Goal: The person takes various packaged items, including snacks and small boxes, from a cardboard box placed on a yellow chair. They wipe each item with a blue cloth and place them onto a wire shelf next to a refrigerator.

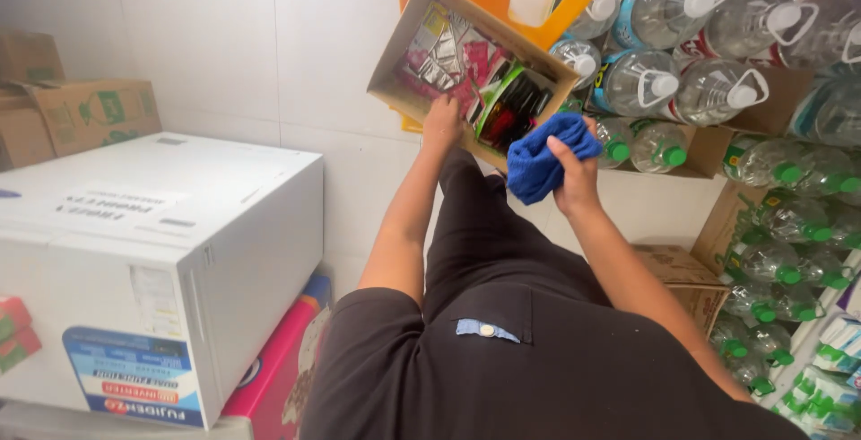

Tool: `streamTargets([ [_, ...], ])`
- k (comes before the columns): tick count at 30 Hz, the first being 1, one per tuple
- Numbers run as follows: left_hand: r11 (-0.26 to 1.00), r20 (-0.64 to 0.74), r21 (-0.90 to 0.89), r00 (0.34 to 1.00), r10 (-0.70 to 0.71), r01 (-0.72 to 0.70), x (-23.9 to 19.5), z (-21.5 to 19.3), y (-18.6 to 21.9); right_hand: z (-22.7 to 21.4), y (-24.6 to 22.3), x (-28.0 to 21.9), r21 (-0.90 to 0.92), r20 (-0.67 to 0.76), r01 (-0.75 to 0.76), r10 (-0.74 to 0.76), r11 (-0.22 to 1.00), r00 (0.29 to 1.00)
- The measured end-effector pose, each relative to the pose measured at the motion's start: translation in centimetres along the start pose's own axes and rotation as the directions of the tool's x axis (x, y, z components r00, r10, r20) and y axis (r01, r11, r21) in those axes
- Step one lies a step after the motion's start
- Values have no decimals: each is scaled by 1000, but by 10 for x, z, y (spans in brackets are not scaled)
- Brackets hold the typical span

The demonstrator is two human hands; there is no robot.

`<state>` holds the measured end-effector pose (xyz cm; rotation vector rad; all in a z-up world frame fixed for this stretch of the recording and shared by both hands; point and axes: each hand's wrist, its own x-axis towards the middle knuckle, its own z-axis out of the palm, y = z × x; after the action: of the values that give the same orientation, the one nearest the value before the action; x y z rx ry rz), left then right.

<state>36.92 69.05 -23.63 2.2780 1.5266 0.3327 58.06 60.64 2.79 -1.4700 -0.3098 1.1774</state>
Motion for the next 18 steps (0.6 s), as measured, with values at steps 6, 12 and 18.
streamTargets([
  [6, 956, 533, 15, 806, -256, 294, 36, 127, -64, 43, -17, 8, -58, -28, -62, 61, 996, 998],
  [12, 934, 638, -42, 729, -248, 355, 72, 79, -54, 42, -11, 31, -38, -96, -89, 85, 995, 992],
  [18, 915, 663, -19, 690, -290, 402, 71, 108, -56, 10, 21, 51, 49, -242, -137, 145, 989, 959],
])
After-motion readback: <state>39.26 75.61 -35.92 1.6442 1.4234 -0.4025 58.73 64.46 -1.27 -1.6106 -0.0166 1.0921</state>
